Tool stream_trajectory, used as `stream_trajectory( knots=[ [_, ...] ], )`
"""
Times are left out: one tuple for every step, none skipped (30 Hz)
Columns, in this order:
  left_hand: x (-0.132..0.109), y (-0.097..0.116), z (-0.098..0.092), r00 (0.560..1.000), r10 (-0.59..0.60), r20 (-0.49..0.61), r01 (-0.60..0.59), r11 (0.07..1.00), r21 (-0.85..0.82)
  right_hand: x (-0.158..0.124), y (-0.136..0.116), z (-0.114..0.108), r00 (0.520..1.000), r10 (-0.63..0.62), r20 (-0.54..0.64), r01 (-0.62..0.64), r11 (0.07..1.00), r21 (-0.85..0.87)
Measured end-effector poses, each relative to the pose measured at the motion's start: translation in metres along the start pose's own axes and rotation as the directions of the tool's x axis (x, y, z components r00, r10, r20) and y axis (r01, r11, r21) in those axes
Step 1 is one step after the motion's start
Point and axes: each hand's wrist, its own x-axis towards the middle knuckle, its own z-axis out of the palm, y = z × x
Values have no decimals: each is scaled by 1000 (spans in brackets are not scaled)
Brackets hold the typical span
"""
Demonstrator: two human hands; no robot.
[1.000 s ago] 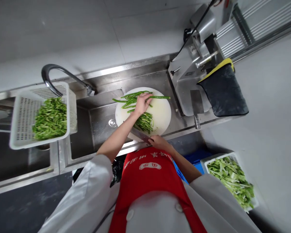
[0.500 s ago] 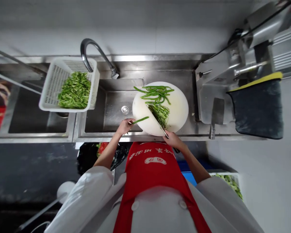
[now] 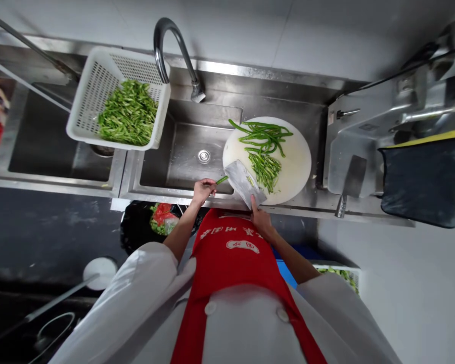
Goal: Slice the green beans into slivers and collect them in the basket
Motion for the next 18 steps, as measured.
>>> stream_trajectory(
  knots=[
    [0,1,0,1000,-18,3,18,1000,-10,0,-4,2,1000,6,8,-6,1000,-15],
    [-1,2,-1,999,-36,18,37,999,-26,0,-8,3,1000,8,3,-8,1000,-19],
    [-1,3,-3,998,-49,37,50,998,-48,0,-11,4,1000,14,-17,-15,1000,-19],
    [-2,4,-5,997,-54,53,58,996,-72,-1,-13,5,999,27,-38,-28,999,-21],
    [-3,4,-7,997,-53,61,59,994,-97,-1,-17,6,998,45,-48,-47,999,-25],
    [-3,4,-9,997,-47,57,54,991,-120,0,-20,7,997,67,-49,-68,997,-33],
    [-4,3,-10,998,-40,48,46,989,-139,0,-24,9,995,90,-45,-92,995,-41],
    [-4,3,-11,999,-35,36,40,988,-152,2,-28,10,993,111,-33,-113,993,-47],
    [-4,1,-12,999,-33,29,37,987,-157,3,-33,11,993,120,-16,-121,992,-48],
    [-3,0,-13,999,-29,29,33,987,-155,4,-36,12,993,120,-8,-121,992,-44],
    [-1,-1,-14,999,-22,29,26,989,-145,5,-40,13,992,122,-15,-122,992,-40],
    [1,-2,-15,1000,-12,25,16,991,-130,6,-43,13,992,126,-25,-127,991,-37],
    [3,-2,-18,1000,1,17,1,994,-109,6,-45,13,991,133,-29,-134,990,-37],
    [6,-2,-21,1000,15,6,-14,997,-82,6,-46,12,990,142,-28,-143,989,-38],
    [10,-1,-25,999,33,-8,-33,998,-47,6,-46,9,988,151,-29,-152,988,-35],
    [14,0,-30,998,55,-23,-55,998,1,5,-44,6,987,156,-31,-156,988,-19],
    [18,2,-35,996,84,-37,-82,995,57,4,-41,2,989,142,-34,-141,990,23],
    [23,5,-41,992,119,-48,-112,987,116,3,-37,-3,992,112,-50,-107,990,93]
  ],
)
